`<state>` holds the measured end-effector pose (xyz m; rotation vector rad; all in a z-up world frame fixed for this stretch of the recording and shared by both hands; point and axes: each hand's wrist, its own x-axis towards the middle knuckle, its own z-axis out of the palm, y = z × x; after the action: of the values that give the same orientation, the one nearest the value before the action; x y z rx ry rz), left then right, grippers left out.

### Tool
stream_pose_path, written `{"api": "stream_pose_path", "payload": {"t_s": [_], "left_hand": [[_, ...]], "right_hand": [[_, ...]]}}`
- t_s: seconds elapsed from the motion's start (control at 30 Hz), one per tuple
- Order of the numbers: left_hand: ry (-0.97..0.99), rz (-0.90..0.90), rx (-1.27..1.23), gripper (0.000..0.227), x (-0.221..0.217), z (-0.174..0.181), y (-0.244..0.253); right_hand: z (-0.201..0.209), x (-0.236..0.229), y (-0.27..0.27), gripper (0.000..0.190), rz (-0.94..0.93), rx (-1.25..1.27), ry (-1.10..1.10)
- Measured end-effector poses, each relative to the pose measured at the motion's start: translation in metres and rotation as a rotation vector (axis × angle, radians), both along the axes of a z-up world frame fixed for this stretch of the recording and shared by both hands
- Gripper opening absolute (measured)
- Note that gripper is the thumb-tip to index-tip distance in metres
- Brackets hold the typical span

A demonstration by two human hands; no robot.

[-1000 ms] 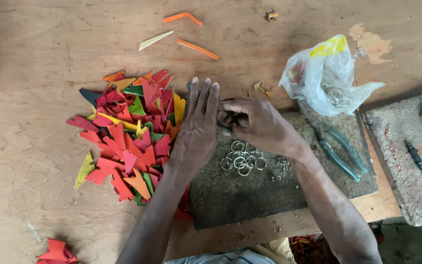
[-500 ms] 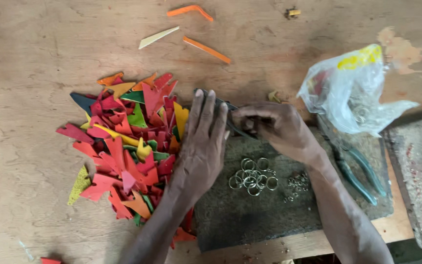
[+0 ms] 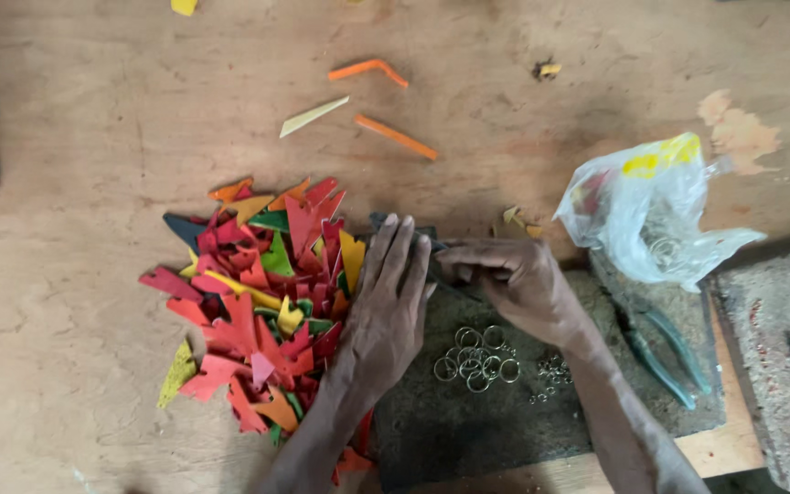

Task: The person assembles keychains by attaching metal rings to colorful foam pieces. They use pliers to open and close the rings, connecting the components together on a wooden workbench.

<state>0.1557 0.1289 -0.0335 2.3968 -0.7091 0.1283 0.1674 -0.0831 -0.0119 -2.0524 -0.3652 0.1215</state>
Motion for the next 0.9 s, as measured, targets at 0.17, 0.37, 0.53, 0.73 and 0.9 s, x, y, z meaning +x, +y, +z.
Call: {"api": "stream_pose_path", "payload": {"t_s": [0.17,0.37,0.53,0.73,0.9], "left_hand": [[-0.047,-0.009,-0.038,0.052,0.007,-0.004,0.002],[-0.07,0.013,-0.063,0.042,-0.006,0.004,0.008],[-0.057,0.034,-0.401,0.03,-0.014,0.038,0.019],[0.047,0.071,-0.326,0.018,-0.036,0.066,0.06],[0.151,0.096,-0.199,0.015,-0.063,0.059,0.072]], "right_hand": [[-0.001,0.007,0.0,0.055,-0.004,0.045,0.013],[-0.02,-0.012,-0.004,0.05,0.009,0.112,0.048],[-0.019,-0.002,-0.012,0.034,0.047,0.209,0.007],[-0.025,-0.005,-0.004,0.028,-0.029,0.194,0.131],[-0.022,-0.002,-0.001,0.025,-0.03,0.219,0.026]]}}
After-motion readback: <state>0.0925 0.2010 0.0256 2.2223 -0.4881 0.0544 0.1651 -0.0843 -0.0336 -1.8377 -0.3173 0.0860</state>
